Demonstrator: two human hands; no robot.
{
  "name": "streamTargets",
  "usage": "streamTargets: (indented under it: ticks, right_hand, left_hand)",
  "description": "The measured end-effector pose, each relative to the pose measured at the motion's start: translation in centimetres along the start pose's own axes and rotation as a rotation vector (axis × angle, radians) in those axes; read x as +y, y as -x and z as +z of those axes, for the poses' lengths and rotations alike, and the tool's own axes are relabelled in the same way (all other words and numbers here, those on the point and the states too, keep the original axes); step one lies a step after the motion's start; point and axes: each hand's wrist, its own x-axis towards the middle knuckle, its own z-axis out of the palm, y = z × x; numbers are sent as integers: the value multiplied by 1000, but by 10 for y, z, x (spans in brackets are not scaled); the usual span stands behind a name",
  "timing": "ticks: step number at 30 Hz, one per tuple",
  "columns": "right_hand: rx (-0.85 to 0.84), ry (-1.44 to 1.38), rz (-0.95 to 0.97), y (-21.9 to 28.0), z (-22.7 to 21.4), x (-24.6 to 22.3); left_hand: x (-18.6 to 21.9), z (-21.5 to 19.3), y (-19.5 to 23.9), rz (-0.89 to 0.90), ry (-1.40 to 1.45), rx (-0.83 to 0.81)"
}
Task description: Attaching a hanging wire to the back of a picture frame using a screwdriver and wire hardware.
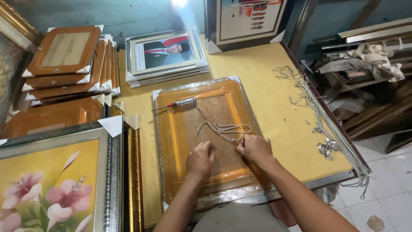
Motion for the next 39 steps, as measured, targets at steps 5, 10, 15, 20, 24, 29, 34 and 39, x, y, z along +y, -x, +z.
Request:
streamTargets:
  ticks: [5,10,15,20,24,29,34,39]
  right_hand:
    - [142,-716,-59,-9,29,14]
    - [-32,-1147,-96,19,0,-8]
    - [-189,-1275,-276,29,-22,-19]
    - [-227,-1289,-281,32,-30,-21]
    - [-240,-1272,-284,24,-21,-15]
    - [-255,-1340,-270,25,-23,-13]
    - [-268,-1349,-294,12,-6,-3]
    - [-189,-1284,-327,27,-25,-15]
  left_hand:
    - [-12,4,-8,-73,499,25]
    - [10,-13,1,-103,942,-48]
    - [17,-29,4,-76,1016,-121]
    - [27,-56,15,-35,892,-125]
    - [30,-55,17,-20,957,-135]
    - [33,-61,18,-8,915,-142]
    - [29,-51,14,-6,971,-172]
    - [19,-34,1,-89,1144,-203]
